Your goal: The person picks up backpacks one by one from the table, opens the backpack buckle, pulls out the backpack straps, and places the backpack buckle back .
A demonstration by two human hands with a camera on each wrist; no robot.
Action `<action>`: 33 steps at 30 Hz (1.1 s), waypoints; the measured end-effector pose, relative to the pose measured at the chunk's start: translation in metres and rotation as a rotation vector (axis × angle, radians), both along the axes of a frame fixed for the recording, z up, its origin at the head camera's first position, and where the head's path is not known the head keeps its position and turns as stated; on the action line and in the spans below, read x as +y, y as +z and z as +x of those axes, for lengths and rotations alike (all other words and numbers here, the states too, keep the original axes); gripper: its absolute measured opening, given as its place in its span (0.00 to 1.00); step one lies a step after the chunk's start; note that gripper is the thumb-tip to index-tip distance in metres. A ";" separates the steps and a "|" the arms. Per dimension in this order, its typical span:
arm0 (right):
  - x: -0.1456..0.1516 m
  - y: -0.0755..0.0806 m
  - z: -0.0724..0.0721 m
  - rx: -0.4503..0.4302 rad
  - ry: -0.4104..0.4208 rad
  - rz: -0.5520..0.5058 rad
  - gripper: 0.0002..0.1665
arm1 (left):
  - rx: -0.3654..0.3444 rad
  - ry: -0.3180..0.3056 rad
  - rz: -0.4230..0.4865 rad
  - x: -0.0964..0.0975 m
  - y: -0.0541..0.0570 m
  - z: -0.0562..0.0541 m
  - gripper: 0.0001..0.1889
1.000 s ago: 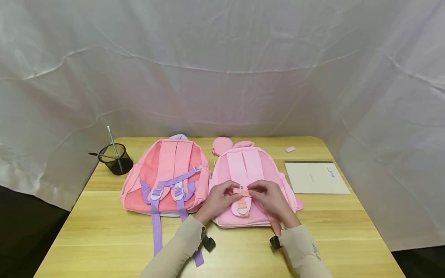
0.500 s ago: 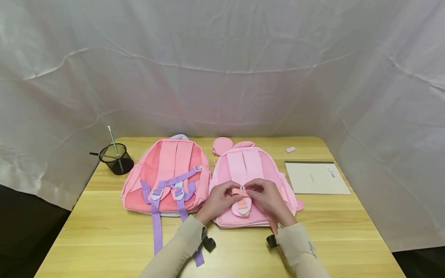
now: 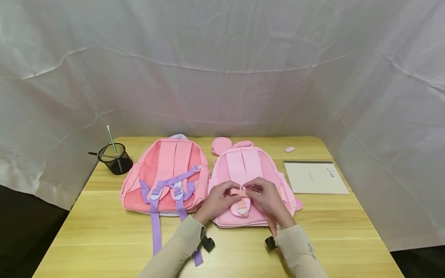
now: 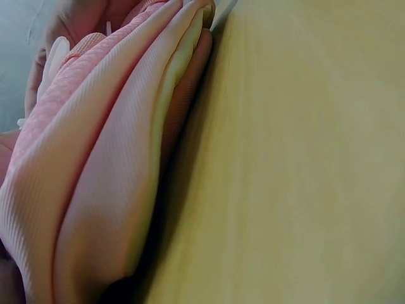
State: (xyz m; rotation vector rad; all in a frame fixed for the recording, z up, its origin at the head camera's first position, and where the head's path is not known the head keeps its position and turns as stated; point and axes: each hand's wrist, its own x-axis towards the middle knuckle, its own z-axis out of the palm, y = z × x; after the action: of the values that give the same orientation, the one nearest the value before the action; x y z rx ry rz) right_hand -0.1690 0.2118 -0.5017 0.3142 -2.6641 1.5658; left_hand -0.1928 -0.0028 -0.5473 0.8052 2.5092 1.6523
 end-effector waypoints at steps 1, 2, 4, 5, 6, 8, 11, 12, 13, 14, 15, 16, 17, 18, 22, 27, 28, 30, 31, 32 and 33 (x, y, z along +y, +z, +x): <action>-0.001 0.001 0.001 0.009 -0.003 -0.004 0.11 | -0.002 0.000 0.005 0.000 0.000 0.000 0.13; -0.001 0.002 0.002 0.018 -0.011 -0.006 0.11 | -0.008 0.002 0.014 0.000 0.000 0.000 0.13; -0.002 0.004 0.004 0.048 -0.039 0.002 0.11 | -0.019 0.014 0.031 -0.001 0.001 0.000 0.13; -0.002 0.005 0.006 0.061 -0.053 0.009 0.10 | -0.026 0.020 0.042 -0.001 0.001 0.000 0.13; -0.002 0.006 0.007 0.077 -0.067 0.021 0.09 | -0.033 0.026 0.052 -0.001 0.001 0.000 0.13; -0.002 0.008 0.011 0.102 -0.086 0.050 0.08 | -0.041 0.035 0.068 -0.002 0.002 0.000 0.13; -0.001 0.007 0.016 0.145 -0.066 0.100 0.07 | -0.043 0.039 0.082 -0.003 0.002 -0.001 0.14; -0.001 0.006 0.017 0.163 -0.050 0.117 0.07 | -0.043 0.041 0.082 -0.003 0.002 -0.001 0.15; -0.001 0.004 0.018 0.175 -0.035 0.131 0.07 | -0.041 0.044 0.079 -0.003 0.002 -0.001 0.15; -0.001 0.003 0.019 0.188 -0.023 0.148 0.07 | -0.041 0.047 0.078 -0.003 0.003 0.000 0.16; -0.002 0.002 0.020 0.200 -0.014 0.162 0.07 | -0.041 0.048 0.078 -0.003 0.002 0.000 0.16; -0.002 0.000 0.020 0.208 -0.009 0.178 0.07 | -0.038 0.050 0.076 -0.003 0.002 0.000 0.16; -0.003 -0.001 0.020 0.214 -0.008 0.190 0.07 | -0.040 0.051 0.074 -0.003 0.002 0.000 0.16; -0.003 -0.002 0.020 0.216 -0.010 0.204 0.06 | -0.037 0.052 0.072 -0.003 0.002 0.000 0.16; -0.007 -0.003 0.020 0.237 -0.022 0.258 0.06 | -0.033 0.055 0.076 -0.002 0.001 -0.001 0.14; -0.012 -0.004 0.018 0.295 -0.047 0.327 0.07 | -0.031 0.062 0.074 -0.002 0.000 -0.002 0.14; -0.013 -0.005 0.017 0.308 -0.053 0.346 0.07 | -0.030 0.062 0.073 -0.002 0.000 -0.002 0.14; -0.015 -0.006 0.016 0.336 -0.064 0.375 0.06 | -0.031 0.064 0.069 -0.002 0.000 -0.002 0.14; -0.016 -0.007 0.016 0.349 -0.069 0.392 0.06 | -0.029 0.065 0.067 -0.002 0.000 -0.002 0.14; -0.017 -0.008 0.015 0.359 -0.075 0.411 0.06 | -0.028 0.065 0.067 -0.002 0.000 -0.002 0.13; -0.018 -0.008 0.015 0.371 -0.081 0.427 0.06 | -0.026 0.065 0.067 -0.002 0.000 -0.002 0.13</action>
State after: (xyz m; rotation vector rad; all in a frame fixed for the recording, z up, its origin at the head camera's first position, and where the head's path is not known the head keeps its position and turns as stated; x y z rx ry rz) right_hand -0.1543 0.1941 -0.5098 0.4506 -2.6383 0.8051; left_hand -0.1947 -0.0048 -0.5471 0.7094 2.5015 1.7633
